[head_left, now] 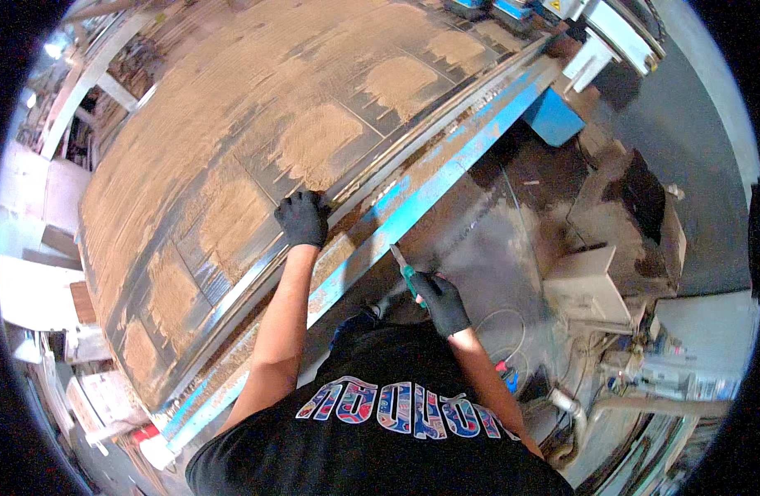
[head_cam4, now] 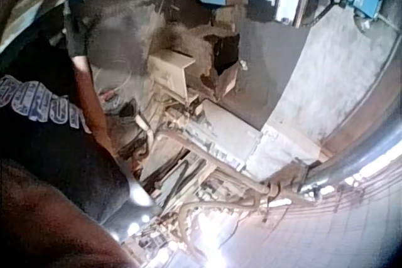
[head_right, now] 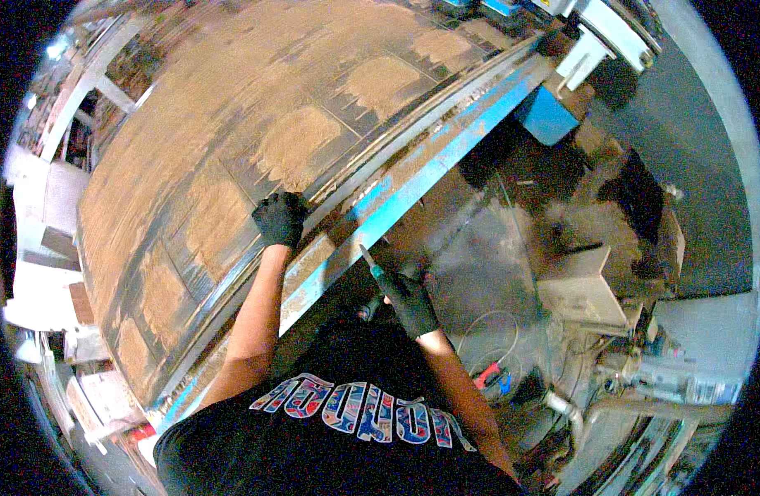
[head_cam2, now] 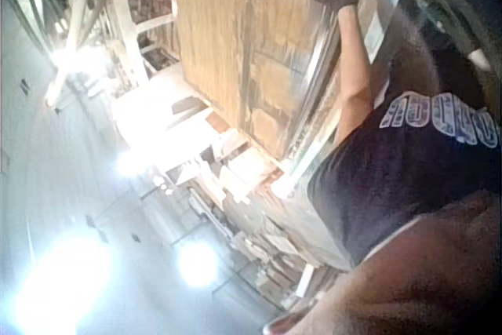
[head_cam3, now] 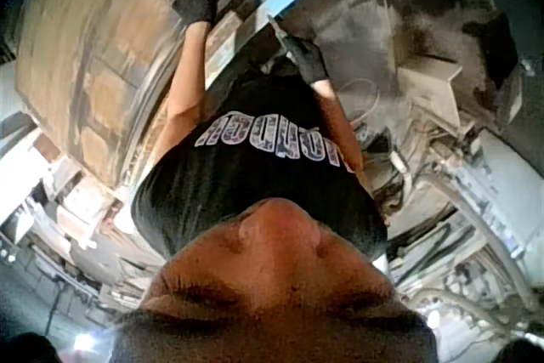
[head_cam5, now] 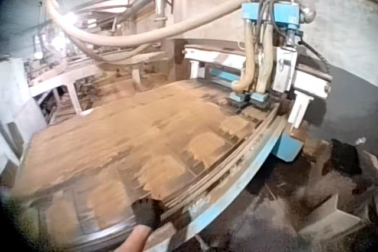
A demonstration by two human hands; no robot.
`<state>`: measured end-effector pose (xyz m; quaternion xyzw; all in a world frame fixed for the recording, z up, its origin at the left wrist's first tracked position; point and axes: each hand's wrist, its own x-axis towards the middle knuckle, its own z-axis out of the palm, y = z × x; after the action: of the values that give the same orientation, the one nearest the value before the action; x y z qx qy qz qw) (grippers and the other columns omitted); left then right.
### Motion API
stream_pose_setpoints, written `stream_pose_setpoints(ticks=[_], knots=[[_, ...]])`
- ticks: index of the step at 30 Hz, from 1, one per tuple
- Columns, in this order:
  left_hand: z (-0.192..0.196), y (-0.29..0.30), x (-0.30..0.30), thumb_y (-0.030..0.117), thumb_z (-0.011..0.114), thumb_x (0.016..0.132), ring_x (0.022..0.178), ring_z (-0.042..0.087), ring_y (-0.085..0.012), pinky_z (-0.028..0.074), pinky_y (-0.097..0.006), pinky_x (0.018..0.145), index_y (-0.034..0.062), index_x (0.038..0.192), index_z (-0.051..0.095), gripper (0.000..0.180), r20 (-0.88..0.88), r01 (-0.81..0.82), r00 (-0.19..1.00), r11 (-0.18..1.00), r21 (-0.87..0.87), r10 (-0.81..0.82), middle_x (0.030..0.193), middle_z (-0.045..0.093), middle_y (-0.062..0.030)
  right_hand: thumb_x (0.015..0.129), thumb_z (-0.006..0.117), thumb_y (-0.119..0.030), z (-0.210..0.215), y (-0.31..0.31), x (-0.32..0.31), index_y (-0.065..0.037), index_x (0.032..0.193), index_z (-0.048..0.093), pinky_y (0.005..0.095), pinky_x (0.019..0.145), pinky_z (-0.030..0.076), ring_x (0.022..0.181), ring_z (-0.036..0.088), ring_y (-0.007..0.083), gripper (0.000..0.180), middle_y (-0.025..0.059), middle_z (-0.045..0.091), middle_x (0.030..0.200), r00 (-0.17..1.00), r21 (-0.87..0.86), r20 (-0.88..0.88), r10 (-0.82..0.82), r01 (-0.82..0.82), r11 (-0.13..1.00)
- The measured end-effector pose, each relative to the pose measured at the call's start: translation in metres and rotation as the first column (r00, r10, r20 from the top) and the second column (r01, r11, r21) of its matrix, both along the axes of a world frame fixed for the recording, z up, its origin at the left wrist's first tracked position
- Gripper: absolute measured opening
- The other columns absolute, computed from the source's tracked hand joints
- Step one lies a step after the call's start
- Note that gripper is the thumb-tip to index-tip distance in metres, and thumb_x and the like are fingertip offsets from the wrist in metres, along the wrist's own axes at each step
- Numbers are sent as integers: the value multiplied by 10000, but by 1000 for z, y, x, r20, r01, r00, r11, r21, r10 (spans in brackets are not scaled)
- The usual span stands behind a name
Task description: The person uses a pair of pliers to remove staples from the edge of a wooden board on a CNC machine bed and then maneuvers a large black-finished curved panel by hand.
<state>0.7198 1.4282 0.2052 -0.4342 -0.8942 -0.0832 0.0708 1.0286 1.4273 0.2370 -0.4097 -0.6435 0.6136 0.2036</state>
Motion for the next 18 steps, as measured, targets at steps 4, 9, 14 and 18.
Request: stream_pose_setpoints(ticks=[4, 9, 14, 18], knots=[[10, 8, 8, 357, 673, 716, 955, 540, -329, 408, -474, 803, 140, 952, 630, 324, 47, -104, 993, 988, -113, 110, 983, 603, -109, 873, 588, -310, 15, 58, 19, -43, 884, 662, 284, 591, 416, 646, 524, 122, 278, 25, 585, 685, 999, -131, -27, -31, 27, 991], [18, 11, 14, 368, 667, 733, 978, 549, -319, 425, -472, 791, 168, 927, 654, 279, 52, -224, 969, 945, -237, 243, 995, 613, -92, 869, 596, -307, 12, 116, 45, -47, 889, 659, 271, 597, 418, 623, 518, 105, 268, 8, 577, 672, 998, -237, -69, -7, -10, 972], [25, 21, 27, 363, 657, 738, 955, 559, -318, 434, -468, 770, 184, 911, 655, 249, -19, -289, 956, 929, -230, 293, 989, 618, -72, 860, 608, -332, -5, 155, 59, -82, 851, 644, 224, 619, 368, 656, 459, 61, 253, -36, 514, 678, 995, -324, -85, 61, -86, 942], [27, 21, 31, 374, 679, 709, 914, 571, -327, 430, -464, 764, 182, 885, 644, 262, -25, -278, 960, 941, -192, 279, 953, 623, -74, 866, 602, -317, 0, 167, 57, -73, 845, 643, 222, 624, 368, 660, 463, 62, 248, -35, 521, 687, 982, -377, -140, 124, -168, 911]])
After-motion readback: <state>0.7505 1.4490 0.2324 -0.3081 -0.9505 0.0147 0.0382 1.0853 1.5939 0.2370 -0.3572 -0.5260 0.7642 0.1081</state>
